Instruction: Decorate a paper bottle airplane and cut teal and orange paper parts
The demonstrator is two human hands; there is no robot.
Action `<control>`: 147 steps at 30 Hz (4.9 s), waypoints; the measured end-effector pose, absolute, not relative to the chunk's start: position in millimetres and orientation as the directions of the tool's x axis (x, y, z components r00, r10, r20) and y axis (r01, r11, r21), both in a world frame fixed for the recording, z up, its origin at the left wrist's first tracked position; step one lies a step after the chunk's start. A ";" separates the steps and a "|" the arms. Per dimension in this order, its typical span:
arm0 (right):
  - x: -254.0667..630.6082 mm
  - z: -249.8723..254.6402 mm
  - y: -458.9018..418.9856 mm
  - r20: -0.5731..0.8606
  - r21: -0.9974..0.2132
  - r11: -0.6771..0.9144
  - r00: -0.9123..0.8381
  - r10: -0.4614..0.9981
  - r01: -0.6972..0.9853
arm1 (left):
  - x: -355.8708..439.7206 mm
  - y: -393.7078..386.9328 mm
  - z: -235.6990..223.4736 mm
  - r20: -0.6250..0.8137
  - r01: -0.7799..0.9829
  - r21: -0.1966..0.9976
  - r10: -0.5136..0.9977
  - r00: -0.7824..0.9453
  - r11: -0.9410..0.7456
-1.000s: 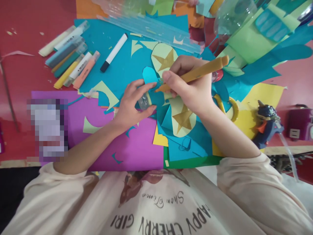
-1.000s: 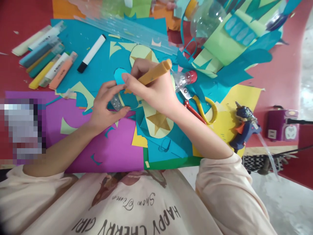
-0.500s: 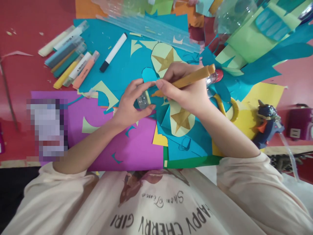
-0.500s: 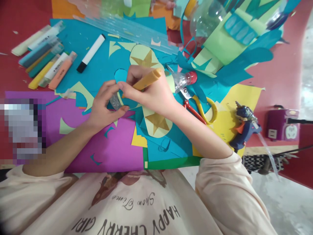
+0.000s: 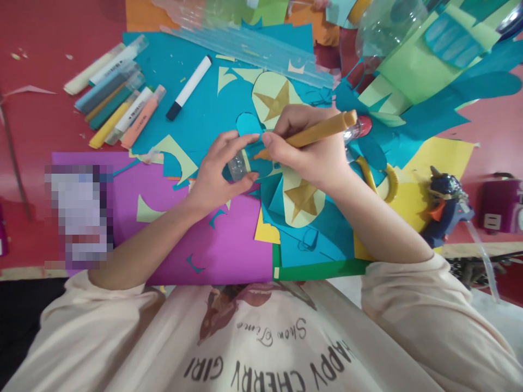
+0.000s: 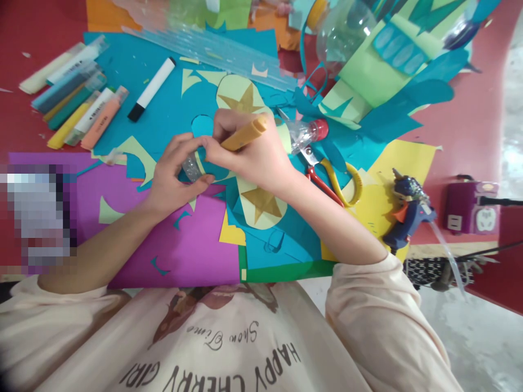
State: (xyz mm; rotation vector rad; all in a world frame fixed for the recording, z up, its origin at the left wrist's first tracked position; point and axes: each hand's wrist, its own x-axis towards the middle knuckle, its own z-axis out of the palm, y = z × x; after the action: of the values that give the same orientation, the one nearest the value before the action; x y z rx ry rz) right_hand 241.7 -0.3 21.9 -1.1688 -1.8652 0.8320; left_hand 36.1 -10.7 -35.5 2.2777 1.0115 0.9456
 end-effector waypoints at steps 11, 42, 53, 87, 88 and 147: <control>242.9 22.0 0.1 0.301 -0.842 0.364 -0.214 0.929 0.397 | 35.9 -13.5 -29.0 0.334 0.475 0.670 0.802 0.495 -0.571; 252.5 26.9 -24.7 0.393 -0.846 0.417 -0.139 0.909 0.333 | 35.8 -13.7 -30.3 0.333 0.498 0.656 0.810 0.483 -0.567; 251.6 20.7 -50.3 0.522 -0.737 0.527 -0.138 0.842 0.424 | 35.7 -14.0 -27.6 0.313 0.501 0.652 0.804 0.506 -0.569; 246.9 11.2 -51.9 0.591 -0.483 0.693 -0.384 0.709 0.536 | 36.2 -13.5 -23.8 0.295 0.489 0.664 0.799 0.524 -0.566; 246.9 11.1 -51.8 0.590 -0.479 0.694 -0.388 0.708 0.538 | 36.1 -13.5 -23.9 0.297 0.489 0.662 0.798 0.524 -0.568; 252.8 18.7 -49.1 0.480 -0.728 0.503 -0.179 0.859 0.466 | 34.7 -15.6 -31.3 0.313 0.524 0.601 0.782 0.540 -0.603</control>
State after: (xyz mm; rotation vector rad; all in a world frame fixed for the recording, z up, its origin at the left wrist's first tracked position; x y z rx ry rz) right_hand 252.8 -49.1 18.7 -1.1079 -1.8166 0.5307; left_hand 34.7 -15.6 -31.3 2.3400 1.0622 0.7901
